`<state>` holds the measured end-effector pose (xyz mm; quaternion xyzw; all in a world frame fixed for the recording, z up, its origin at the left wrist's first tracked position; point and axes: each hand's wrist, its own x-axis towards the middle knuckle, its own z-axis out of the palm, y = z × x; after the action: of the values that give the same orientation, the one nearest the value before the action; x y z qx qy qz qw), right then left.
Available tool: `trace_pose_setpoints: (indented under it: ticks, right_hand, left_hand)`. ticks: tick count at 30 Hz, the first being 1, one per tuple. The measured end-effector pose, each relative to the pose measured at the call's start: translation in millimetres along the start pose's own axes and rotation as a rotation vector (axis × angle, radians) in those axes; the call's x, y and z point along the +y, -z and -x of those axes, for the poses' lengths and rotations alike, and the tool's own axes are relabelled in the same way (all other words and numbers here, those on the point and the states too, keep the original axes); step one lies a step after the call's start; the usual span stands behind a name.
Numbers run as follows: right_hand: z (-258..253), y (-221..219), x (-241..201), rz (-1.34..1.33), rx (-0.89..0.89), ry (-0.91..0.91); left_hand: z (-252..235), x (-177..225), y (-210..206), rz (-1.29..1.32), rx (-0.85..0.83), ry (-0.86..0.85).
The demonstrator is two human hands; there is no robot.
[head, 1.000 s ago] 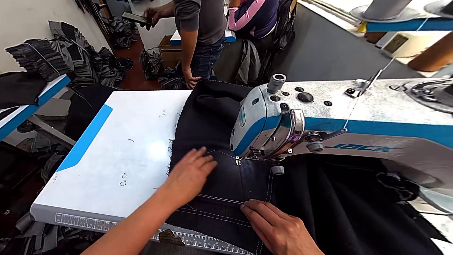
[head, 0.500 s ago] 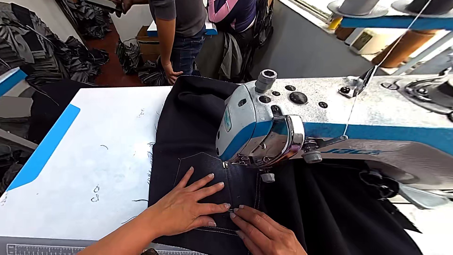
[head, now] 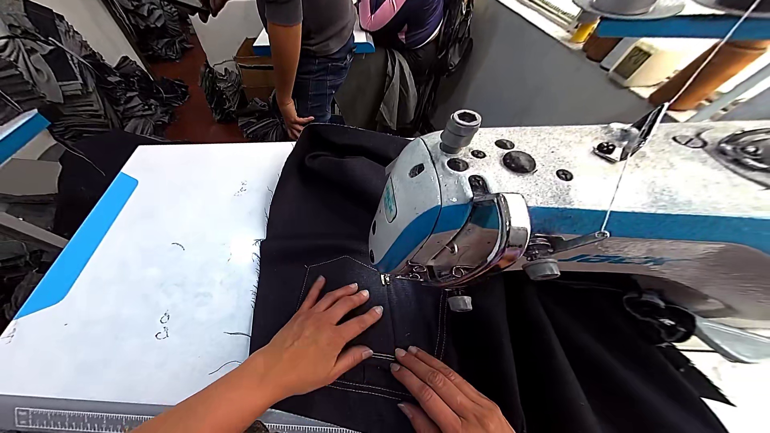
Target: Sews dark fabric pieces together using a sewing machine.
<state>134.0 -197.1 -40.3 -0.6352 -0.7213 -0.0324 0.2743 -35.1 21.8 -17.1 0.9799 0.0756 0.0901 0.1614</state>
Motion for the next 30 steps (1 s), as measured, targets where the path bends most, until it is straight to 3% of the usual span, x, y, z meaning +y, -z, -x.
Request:
trace_pose_setpoints:
  ticks: [4,7,9,16,22,25,30]
  right_hand:
    - [-2,4,-1,-0.109,0.048,-0.096]
    - [-9,8,1,-0.206,0.112,-0.216]
    - [-16,8,5,-0.197,0.145,-0.245]
    - [-39,4,16,-0.103,0.155,-0.220]
    - [-74,2,35,-0.068,0.074,-0.130]
    - [-90,3,44,-0.122,0.014,-0.070]
    - [-96,5,55,-0.175,-0.019,-0.016]
  left_hand:
    - [8,-3,-4,-0.128,-0.032,-0.178]
    - [12,-2,-7,-0.100,0.110,-0.361]
    - [6,15,-3,-0.182,0.190,-0.384]
    - [-14,68,-18,-0.522,0.355,-0.154]
    - [-8,57,-17,-0.020,0.566,0.229]
    - [-7,55,-15,0.148,0.586,0.329]
    - [-8,54,-14,0.213,0.528,0.400]
